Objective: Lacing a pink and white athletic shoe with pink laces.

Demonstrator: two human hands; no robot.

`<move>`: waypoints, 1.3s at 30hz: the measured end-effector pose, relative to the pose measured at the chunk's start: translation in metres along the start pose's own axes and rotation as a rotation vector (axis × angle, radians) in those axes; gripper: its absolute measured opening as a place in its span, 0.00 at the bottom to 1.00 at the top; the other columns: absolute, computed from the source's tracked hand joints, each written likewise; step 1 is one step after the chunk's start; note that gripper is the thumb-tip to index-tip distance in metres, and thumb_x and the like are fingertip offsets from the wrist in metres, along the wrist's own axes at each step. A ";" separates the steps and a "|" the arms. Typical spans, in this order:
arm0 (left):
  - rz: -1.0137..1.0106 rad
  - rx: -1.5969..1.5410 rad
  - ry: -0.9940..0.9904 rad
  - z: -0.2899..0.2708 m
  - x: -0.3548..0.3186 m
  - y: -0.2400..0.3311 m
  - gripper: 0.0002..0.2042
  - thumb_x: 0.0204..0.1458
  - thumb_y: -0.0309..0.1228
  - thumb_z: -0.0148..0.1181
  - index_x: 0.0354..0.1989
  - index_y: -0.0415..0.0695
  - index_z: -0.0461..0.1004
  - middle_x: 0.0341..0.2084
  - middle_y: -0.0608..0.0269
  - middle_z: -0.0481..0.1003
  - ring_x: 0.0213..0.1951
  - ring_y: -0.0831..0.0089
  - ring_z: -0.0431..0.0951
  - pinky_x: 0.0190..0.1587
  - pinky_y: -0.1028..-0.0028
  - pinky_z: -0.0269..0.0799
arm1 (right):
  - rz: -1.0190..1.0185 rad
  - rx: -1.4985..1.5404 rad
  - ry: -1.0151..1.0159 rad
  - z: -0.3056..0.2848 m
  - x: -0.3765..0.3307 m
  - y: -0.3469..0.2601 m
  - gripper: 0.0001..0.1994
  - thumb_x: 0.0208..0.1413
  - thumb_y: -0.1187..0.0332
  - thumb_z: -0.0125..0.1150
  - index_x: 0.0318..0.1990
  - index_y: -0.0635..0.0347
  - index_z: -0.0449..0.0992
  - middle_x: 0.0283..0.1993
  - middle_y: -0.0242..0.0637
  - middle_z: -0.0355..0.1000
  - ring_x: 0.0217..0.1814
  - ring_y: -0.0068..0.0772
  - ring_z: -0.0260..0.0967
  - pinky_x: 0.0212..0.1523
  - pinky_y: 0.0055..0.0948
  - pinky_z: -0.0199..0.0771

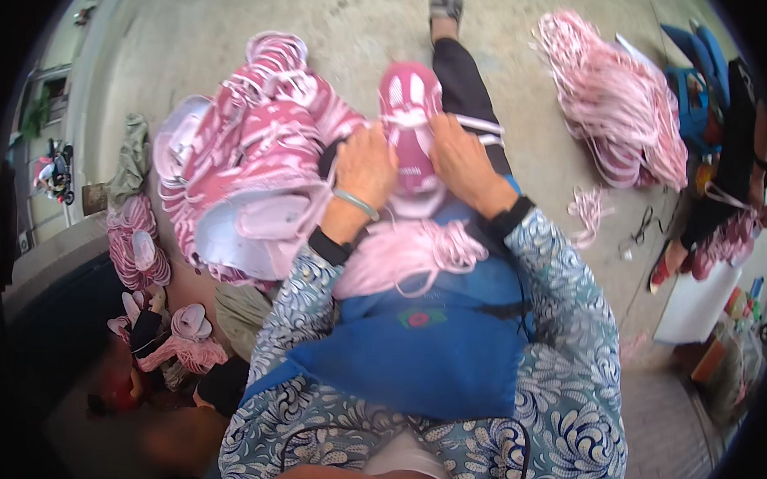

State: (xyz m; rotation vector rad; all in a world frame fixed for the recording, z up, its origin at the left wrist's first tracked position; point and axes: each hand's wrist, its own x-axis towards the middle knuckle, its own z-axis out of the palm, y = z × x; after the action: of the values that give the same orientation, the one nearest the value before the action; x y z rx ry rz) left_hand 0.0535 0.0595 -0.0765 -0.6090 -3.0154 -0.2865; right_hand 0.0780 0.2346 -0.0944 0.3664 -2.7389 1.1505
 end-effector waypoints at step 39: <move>-0.179 -0.416 0.012 0.015 0.001 -0.022 0.13 0.53 0.37 0.44 0.37 0.41 0.71 0.33 0.43 0.73 0.39 0.45 0.72 0.41 0.54 0.67 | 0.084 -0.095 -0.056 0.011 0.019 -0.062 0.11 0.52 0.65 0.49 0.36 0.63 0.73 0.32 0.50 0.70 0.36 0.53 0.70 0.35 0.44 0.70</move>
State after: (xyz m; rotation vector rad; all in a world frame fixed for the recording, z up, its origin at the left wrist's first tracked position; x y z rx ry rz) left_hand 0.0435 0.0429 -0.0947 -0.3510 -3.0152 -0.9369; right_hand 0.0768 0.1817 -0.0552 0.2778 -2.8703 1.0395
